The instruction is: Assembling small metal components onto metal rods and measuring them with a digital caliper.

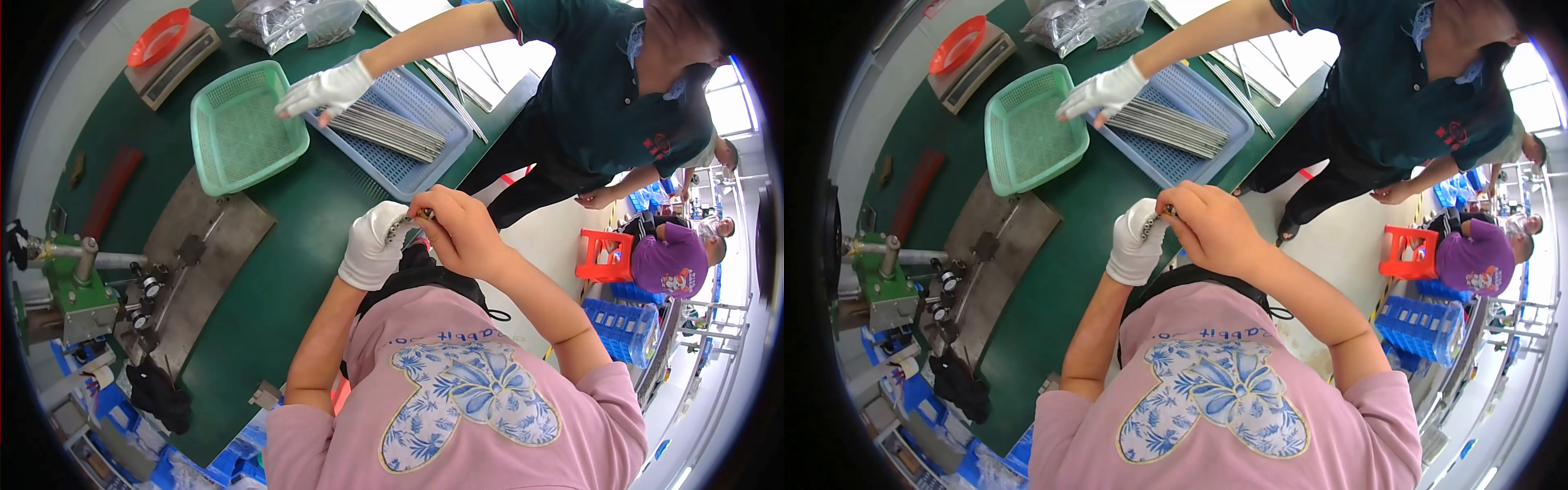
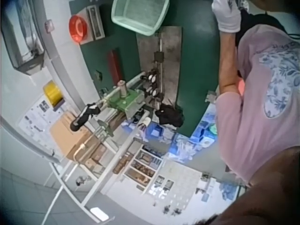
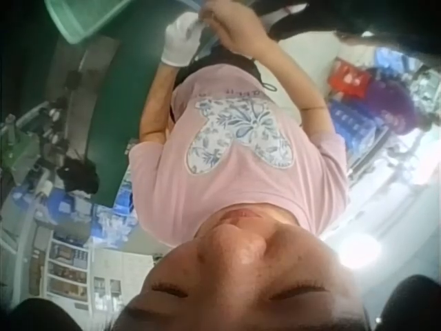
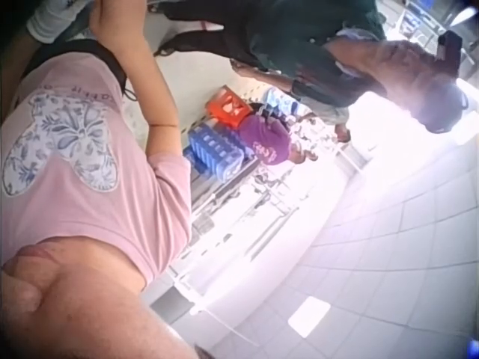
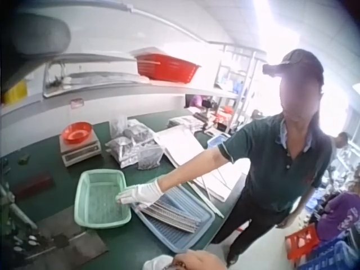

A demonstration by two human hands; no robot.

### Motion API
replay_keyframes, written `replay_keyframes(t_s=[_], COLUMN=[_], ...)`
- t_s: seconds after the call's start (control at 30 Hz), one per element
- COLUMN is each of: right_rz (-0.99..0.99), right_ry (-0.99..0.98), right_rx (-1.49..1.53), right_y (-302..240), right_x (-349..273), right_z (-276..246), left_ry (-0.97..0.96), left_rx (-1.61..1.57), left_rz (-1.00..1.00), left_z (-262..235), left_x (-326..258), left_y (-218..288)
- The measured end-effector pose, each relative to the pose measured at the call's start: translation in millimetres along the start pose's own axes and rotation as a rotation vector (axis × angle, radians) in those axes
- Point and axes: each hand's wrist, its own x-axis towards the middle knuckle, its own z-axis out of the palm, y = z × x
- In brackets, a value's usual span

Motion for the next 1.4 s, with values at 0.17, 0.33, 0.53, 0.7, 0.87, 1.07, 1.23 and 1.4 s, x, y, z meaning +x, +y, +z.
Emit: replay_keyframes(t_s=[0.17,0.33,0.53,0.7,0.87,1.07,1.23,1.4], right_rz=[-0.003,-0.005,-0.065,0.182,0.316,0.147,0.122,-0.118], right_ry=[0.041,0.042,0.341,-0.056,-0.292,-0.223,-0.201,-0.323], right_rx=[0.012,-0.004,0.095,-0.115,-0.033,-0.047,-0.092,-0.308], right_y=[-1.4,0.9,-29.5,-20.2,10.0,23.6,24.7,32.9], right_x=[-4.7,-2.6,12.6,16.2,-10.9,-20.6,-14.4,-8.0], right_z=[3.7,4.0,-35.8,-35.0,-3.1,8.5,-4.7,-9.4], left_ry=[-0.009,-0.01,-0.02,-0.033,-0.108,-0.111,-0.179,-0.186], left_rx=[0.016,-0.046,-0.019,0.036,-0.055,0.02,0.013,0.158], left_rz=[-0.018,-0.038,0.04,-0.007,-0.055,-0.031,-0.045,-0.117], left_z=[1.7,1.2,4.4,-4.5,-2.8,-7.2,-9.5,-10.9], left_x=[-3.8,-2.6,2.0,-1.1,-10.6,-14.8,-9.3,-12.8], left_y=[0.7,0.1,-5.3,-1.4,-3.4,-8.3,-7.2,-11.8])
